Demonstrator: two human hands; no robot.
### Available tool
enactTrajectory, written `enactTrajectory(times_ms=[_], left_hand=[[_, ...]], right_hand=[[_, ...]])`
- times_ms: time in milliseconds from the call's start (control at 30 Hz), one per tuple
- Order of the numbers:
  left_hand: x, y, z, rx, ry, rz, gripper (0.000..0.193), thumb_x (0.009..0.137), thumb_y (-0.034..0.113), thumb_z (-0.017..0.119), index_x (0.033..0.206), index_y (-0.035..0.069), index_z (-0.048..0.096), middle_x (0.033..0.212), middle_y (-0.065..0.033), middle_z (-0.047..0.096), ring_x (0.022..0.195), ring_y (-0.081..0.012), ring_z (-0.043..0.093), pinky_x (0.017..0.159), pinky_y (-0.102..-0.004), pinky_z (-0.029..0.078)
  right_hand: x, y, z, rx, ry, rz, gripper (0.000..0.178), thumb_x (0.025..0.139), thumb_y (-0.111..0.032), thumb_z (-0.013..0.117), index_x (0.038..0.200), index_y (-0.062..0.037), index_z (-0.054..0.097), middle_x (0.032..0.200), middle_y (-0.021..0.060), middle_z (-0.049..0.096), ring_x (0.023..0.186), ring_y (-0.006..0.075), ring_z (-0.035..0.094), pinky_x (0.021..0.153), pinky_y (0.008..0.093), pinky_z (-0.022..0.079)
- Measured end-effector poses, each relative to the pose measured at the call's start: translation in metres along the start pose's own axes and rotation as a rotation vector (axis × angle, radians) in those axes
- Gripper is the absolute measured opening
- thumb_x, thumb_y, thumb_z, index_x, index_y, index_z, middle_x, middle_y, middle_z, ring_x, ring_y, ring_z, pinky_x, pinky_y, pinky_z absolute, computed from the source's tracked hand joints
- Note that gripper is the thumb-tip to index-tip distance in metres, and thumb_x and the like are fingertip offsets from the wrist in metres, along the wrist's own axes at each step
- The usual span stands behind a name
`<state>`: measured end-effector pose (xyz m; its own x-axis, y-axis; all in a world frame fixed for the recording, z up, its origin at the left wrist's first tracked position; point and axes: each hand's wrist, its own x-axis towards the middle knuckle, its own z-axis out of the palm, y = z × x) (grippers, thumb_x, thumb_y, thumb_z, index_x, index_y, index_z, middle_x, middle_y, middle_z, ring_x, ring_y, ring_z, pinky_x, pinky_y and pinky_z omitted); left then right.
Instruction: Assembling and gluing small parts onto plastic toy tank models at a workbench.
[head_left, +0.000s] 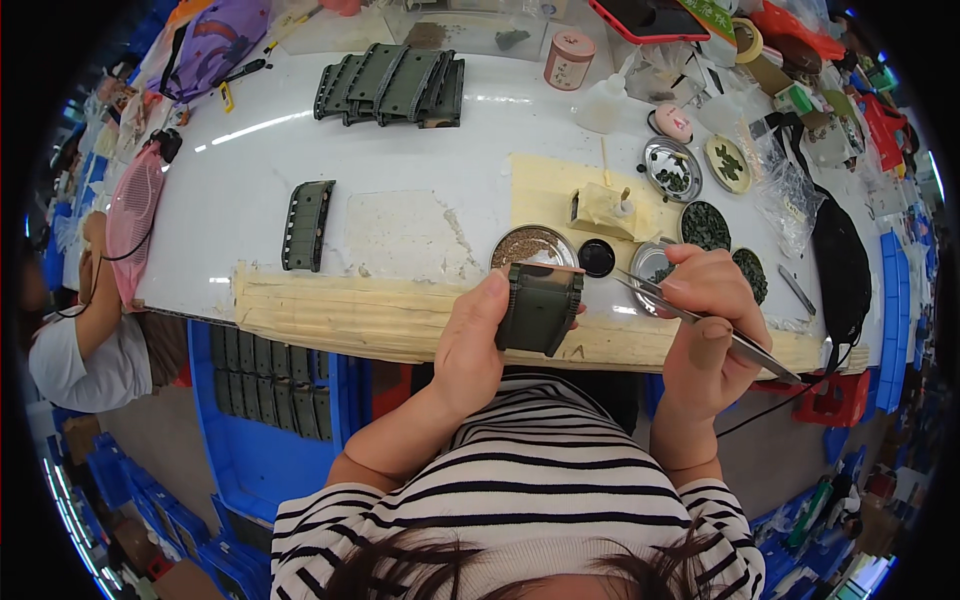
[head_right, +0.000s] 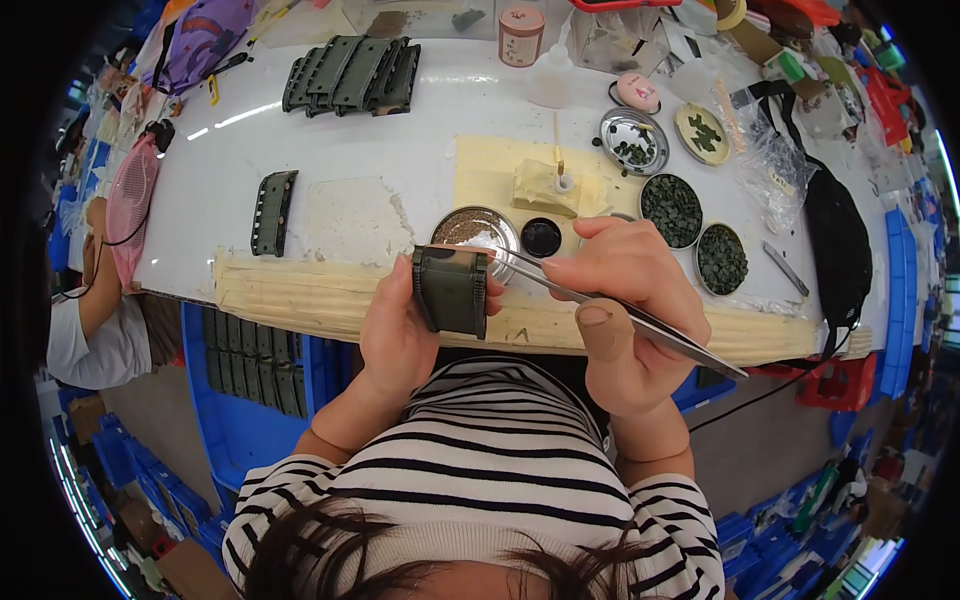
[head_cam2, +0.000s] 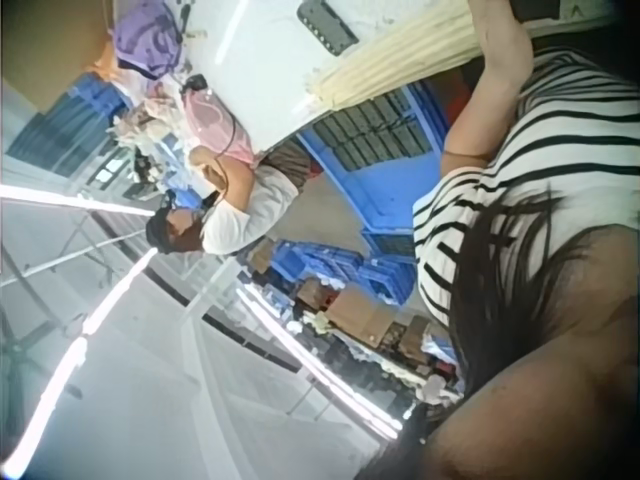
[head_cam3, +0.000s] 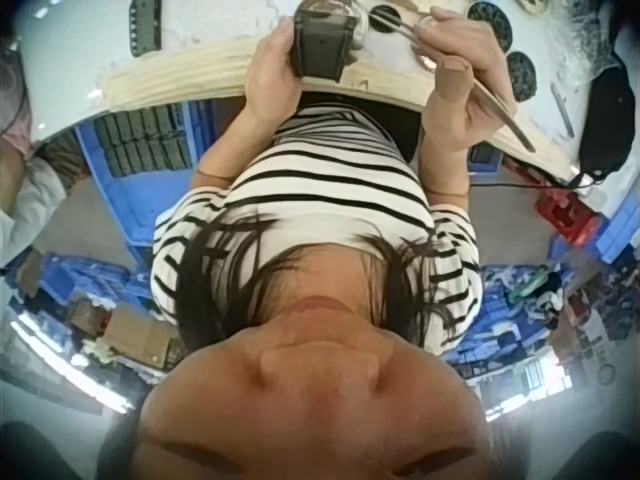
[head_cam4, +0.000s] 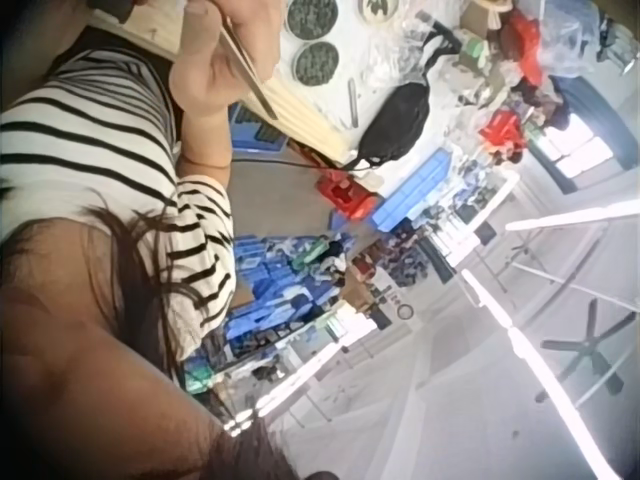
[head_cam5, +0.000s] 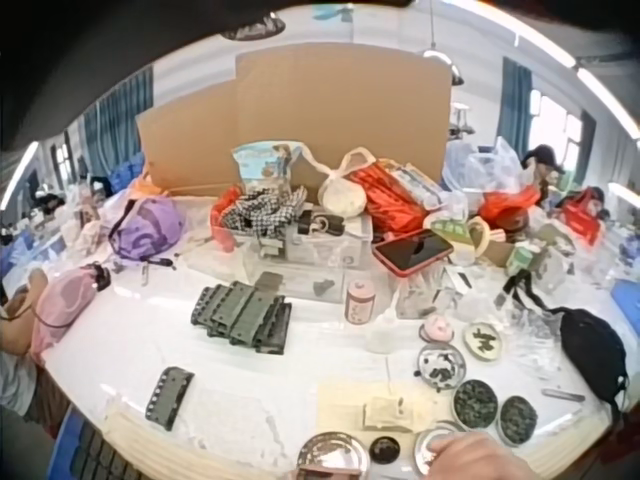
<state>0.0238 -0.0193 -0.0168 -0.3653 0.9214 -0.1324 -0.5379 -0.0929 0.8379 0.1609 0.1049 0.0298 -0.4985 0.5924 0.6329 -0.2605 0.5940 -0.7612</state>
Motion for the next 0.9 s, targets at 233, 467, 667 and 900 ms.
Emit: enactTrajectory(times_ms=[233, 467, 667, 900], left_hand=[[-0.002, 0.012, -0.025, -0.092, 0.117, 0.061, 0.066, 0.101, 0.047, 0.019, 0.12, -0.007, 0.052, 0.098, -0.019, 0.063, 0.086, -0.025, 0.063, 0.082, -0.0375, 0.05], [-0.005, 0.031, -0.05, -0.046, 0.225, 0.164, 0.058, 0.102, 0.038, 0.022, 0.119, -0.008, 0.053, 0.1, -0.0181, 0.064, 0.088, -0.0235, 0.062, 0.084, -0.0348, 0.05], [-0.006, 0.015, -0.036, 0.001, 0.197, 0.159, 0.061, 0.101, 0.04, 0.02, 0.12, -0.009, 0.052, 0.098, -0.0183, 0.064, 0.088, -0.0249, 0.063, 0.083, -0.0358, 0.049], [-0.005, 0.01, -0.034, 0.081, 0.159, 0.153, 0.066, 0.102, 0.044, 0.018, 0.121, -0.009, 0.051, 0.097, -0.0184, 0.064, 0.087, -0.0239, 0.063, 0.081, -0.0354, 0.05]], right_hand=[[-0.014, 0.014, -0.013, -0.049, 0.068, 0.031, 0.029, 0.091, -0.024, 0.058, 0.089, 0.0036, 0.066, 0.078, 0.0118, 0.062, 0.071, 0.0185, 0.055, 0.074, 0.0341, 0.047], [-0.021, 0.02, -0.016, 0.021, 0.121, 0.164, 0.028, 0.093, -0.022, 0.055, 0.089, 0.0041, 0.065, 0.082, 0.0123, 0.062, 0.071, 0.0162, 0.053, 0.062, 0.0257, 0.043], [-0.018, 0.016, -0.011, 0.019, 0.072, 0.125, 0.027, 0.092, -0.022, 0.058, 0.09, 0.0043, 0.065, 0.083, 0.0122, 0.062, 0.073, 0.017, 0.053, 0.065, 0.0265, 0.041], [-0.019, 0.018, -0.016, -0.01, 0.091, 0.121, 0.026, 0.092, -0.021, 0.057, 0.09, 0.0044, 0.064, 0.082, 0.0125, 0.062, 0.073, 0.0171, 0.054, 0.065, 0.0265, 0.042]])
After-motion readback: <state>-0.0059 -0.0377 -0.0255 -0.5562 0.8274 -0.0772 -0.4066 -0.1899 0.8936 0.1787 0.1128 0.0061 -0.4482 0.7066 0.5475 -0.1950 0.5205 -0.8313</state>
